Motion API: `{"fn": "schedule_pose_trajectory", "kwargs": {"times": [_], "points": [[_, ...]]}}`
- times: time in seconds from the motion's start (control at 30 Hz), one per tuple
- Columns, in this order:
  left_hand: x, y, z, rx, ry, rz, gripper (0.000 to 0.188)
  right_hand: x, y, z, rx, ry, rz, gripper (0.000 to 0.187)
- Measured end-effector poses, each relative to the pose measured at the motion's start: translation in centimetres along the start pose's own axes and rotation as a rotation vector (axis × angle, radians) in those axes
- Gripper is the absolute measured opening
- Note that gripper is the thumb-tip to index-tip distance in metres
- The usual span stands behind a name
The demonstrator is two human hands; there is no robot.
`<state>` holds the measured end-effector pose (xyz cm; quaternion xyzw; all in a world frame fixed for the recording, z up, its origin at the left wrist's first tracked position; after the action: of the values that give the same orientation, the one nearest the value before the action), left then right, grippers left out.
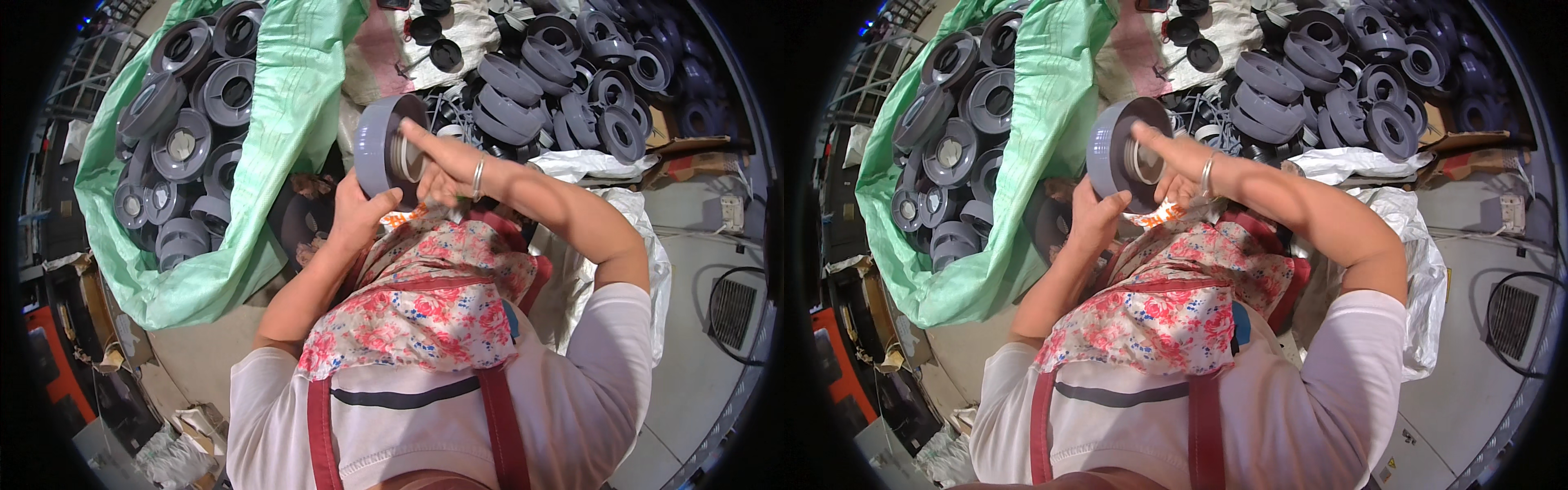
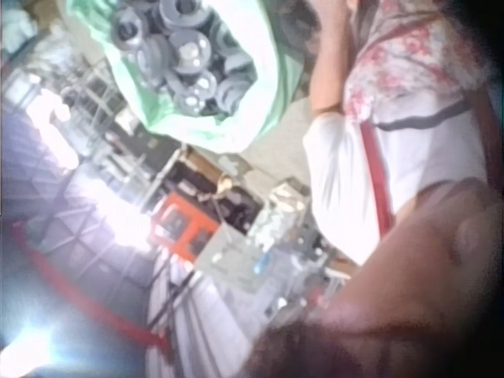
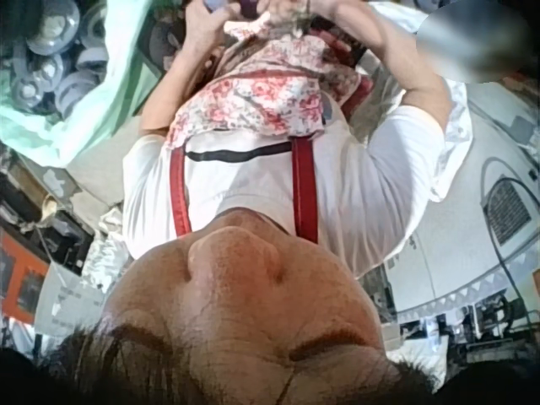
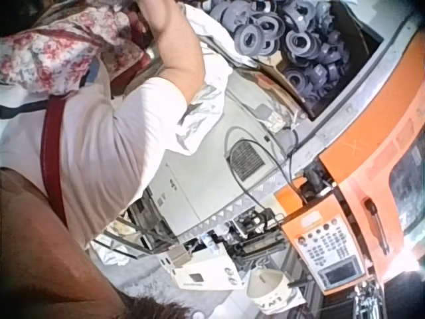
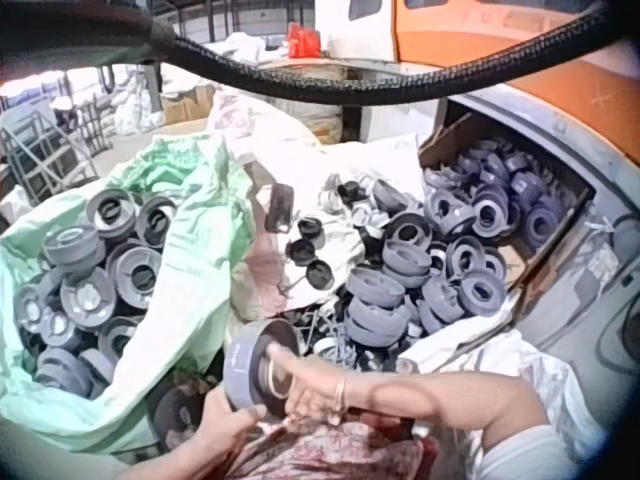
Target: The person assembles filter components by picking up gray circular housings and inserting black and white filter elements into them by hand.
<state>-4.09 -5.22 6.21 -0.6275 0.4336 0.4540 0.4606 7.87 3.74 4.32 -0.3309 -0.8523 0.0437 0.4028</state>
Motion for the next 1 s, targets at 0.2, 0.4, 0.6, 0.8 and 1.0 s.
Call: {"fn": "schedule_pose_trajectory", "kwargs": {"times": [0.2,0.4,0.6,0.8,1.0], "points": [[-11.8,8.9,-0.2,-0.686,-0.447,0.924,0.063,6.9,6.3,-1.4,-0.846,0.931,-1.369,0.063],[-19.7,8.5,0.2,-0.507,-1.055,0.366,0.046,4.0,27.8,0.3,-1.126,0.146,-1.039,0.076],[-0.2,3.9,5.6,-0.308,0.110,-0.266,0.063,6.2,11.6,1.6,-0.875,0.501,-1.505,0.049],[8.0,4.7,9.1,-0.254,0.424,-0.685,0.029,7.9,7.1,6.4,-0.471,0.733,-0.975,0.066],[5.0,5.6,7.1,-0.340,0.262,-0.416,0.035,13.2,20.6,13.5,-1.057,0.191,-1.313,0.096]]}}
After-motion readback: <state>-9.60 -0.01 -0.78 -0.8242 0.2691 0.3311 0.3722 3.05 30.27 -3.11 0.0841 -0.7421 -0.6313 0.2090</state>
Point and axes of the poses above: each hand's wrist, its own z-axis towards the middle knuckle, its own y-axis out of the back of the hand, x = y × z, the point moved 6 cm from there along z, towards the middle knuckle, and after that the axes turned 2 degrees about y, right-handed, at the moved point
